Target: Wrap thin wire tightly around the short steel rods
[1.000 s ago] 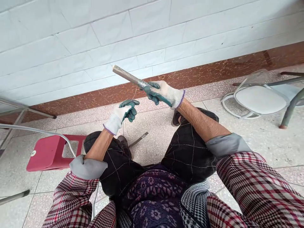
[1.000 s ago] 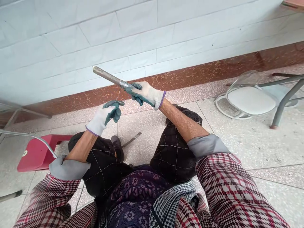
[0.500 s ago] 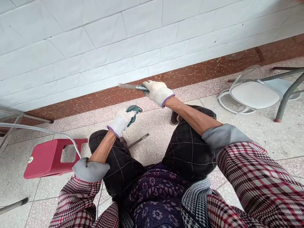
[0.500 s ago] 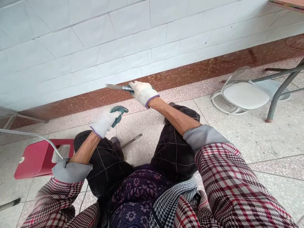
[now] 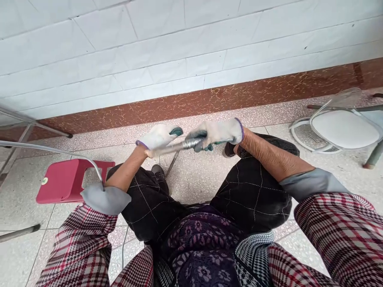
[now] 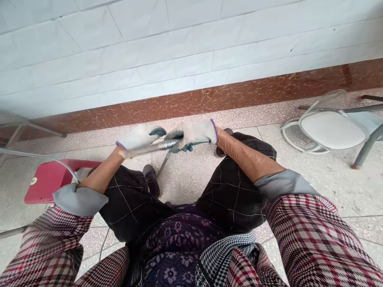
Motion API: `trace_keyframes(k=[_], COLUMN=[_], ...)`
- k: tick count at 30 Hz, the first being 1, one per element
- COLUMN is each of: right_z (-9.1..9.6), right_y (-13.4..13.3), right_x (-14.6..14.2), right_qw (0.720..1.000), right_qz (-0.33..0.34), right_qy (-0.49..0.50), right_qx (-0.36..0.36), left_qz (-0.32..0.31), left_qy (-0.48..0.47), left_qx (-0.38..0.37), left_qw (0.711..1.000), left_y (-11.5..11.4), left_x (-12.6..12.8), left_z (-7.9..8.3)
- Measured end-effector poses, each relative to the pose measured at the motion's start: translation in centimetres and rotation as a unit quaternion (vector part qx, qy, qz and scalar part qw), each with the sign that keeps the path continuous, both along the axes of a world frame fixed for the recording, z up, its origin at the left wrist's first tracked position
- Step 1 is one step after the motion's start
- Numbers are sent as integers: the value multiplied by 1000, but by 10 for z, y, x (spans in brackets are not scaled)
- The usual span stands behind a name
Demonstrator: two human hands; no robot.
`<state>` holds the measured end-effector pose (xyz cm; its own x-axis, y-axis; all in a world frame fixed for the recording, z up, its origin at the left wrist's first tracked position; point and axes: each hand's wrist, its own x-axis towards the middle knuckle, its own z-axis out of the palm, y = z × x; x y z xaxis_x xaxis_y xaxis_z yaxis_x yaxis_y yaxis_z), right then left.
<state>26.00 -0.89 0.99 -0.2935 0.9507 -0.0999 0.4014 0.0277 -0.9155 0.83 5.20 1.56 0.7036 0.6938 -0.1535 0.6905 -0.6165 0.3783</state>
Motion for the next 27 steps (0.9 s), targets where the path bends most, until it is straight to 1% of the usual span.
trace_keyframes(k=[2,3,4,5,7,8,10,13,15,17,19,21,23,27], right_z=[10,15,19,22,25,25,24,19,16,14,12,10,9,11], right_y=[3,5,8,12,19,23,29,36,39,42,46,50,52,52], right_x=[-4,-6,-8,-10,-13,-14,-15,-17,-19,-20,-20,-20,-19,-16], right_qw=[997,995,993,990,982,978,973,972,976,978,964,938,924,919], right_qz=[33,30,7,-31,-120,-154,-190,-206,-204,-198,-187,-161,-130,-89], right_qy=[63,91,119,136,142,139,128,107,69,-28,-168,-281,-329,-346], right_qx=[1,10,18,24,30,30,35,40,35,53,91,124,145,168], left_qz=[21,41,63,87,132,155,188,211,211,213,212,211,216,234], left_qy=[-50,-80,-111,-140,-186,-202,-227,-259,-268,-266,-265,-267,-271,-295], left_qx=[-39,-59,-77,-92,-109,-110,-110,-105,-103,-114,-141,-174,-203,-246], left_qw=[998,994,989,982,967,961,949,937,934,933,930,924,916,893], left_y=[-8,-12,-14,-15,-15,-13,-9,-6,-7,-9,-12,-13,-11,-7], left_x=[9,13,16,19,22,23,24,25,24,22,20,18,17,18], left_z=[-4,-5,-6,-6,-5,-5,-5,-4,-2,-1,0,-2,-4,-10])
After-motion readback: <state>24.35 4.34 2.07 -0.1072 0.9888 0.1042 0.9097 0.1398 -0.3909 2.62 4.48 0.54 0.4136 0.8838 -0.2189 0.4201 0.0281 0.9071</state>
